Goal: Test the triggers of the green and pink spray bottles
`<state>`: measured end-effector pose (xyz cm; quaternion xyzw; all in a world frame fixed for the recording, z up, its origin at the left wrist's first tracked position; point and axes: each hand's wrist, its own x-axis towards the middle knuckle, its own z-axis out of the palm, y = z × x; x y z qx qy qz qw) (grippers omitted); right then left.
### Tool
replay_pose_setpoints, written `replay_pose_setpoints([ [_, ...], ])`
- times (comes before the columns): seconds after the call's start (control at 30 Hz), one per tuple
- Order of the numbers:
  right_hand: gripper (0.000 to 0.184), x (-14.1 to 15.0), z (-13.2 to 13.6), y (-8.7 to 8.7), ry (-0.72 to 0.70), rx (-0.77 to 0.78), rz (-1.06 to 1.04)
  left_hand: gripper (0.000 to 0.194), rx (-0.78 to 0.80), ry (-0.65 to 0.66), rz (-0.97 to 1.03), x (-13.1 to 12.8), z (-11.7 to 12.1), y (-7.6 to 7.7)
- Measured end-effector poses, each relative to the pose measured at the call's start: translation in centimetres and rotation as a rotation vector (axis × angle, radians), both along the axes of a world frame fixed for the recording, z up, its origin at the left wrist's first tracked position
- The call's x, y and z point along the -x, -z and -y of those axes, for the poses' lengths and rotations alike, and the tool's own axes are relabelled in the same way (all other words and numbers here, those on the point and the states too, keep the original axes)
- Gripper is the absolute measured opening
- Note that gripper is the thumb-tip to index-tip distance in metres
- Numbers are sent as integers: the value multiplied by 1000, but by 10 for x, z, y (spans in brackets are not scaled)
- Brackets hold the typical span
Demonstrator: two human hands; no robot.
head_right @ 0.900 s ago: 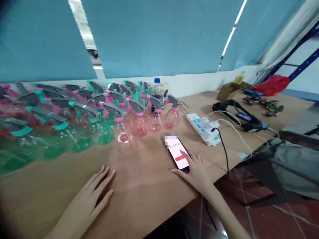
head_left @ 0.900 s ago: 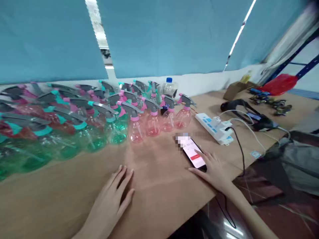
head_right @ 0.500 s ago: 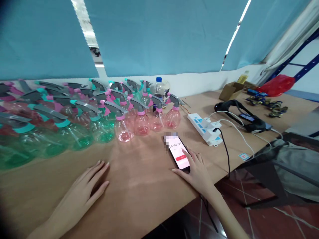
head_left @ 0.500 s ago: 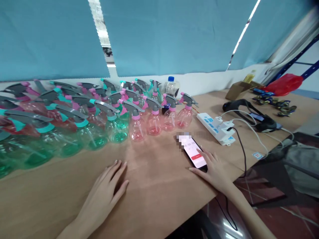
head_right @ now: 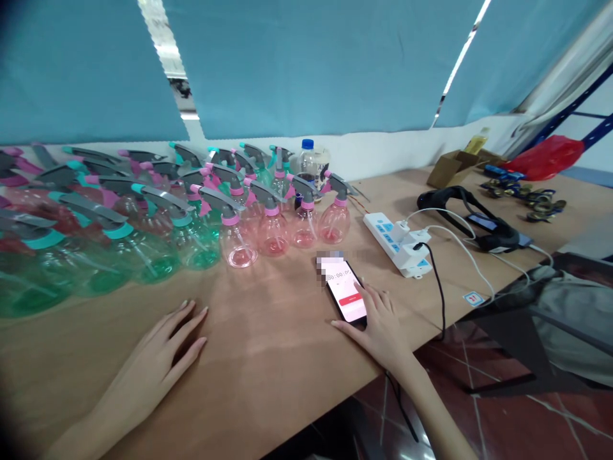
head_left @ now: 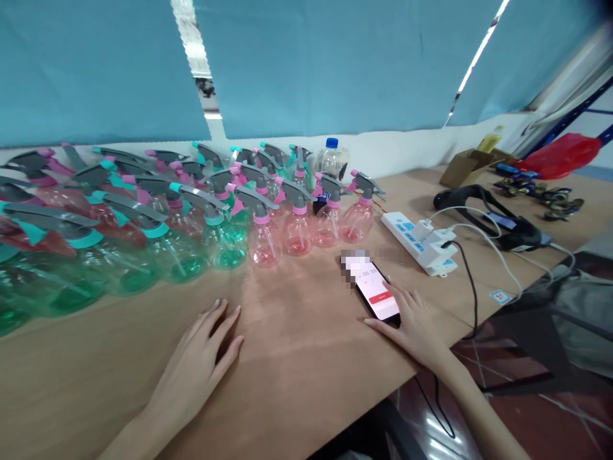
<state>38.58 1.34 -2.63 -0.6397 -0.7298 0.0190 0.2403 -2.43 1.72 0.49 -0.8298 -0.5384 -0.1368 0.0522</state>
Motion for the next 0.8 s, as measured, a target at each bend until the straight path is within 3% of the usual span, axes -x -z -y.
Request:
replay_pose_setpoints([
  [0.2,79,-2,-1,-4,-32,-7,-17,55,-24,22,-25,0,-2,1],
  [0.43,85,-12,0,-11,31,71,-140,57,-32,32,-36,3,-3,4],
  [0.8,86,-15,1,-7,157,-5,-121,56,-28,25,-19,4,-4,5],
])
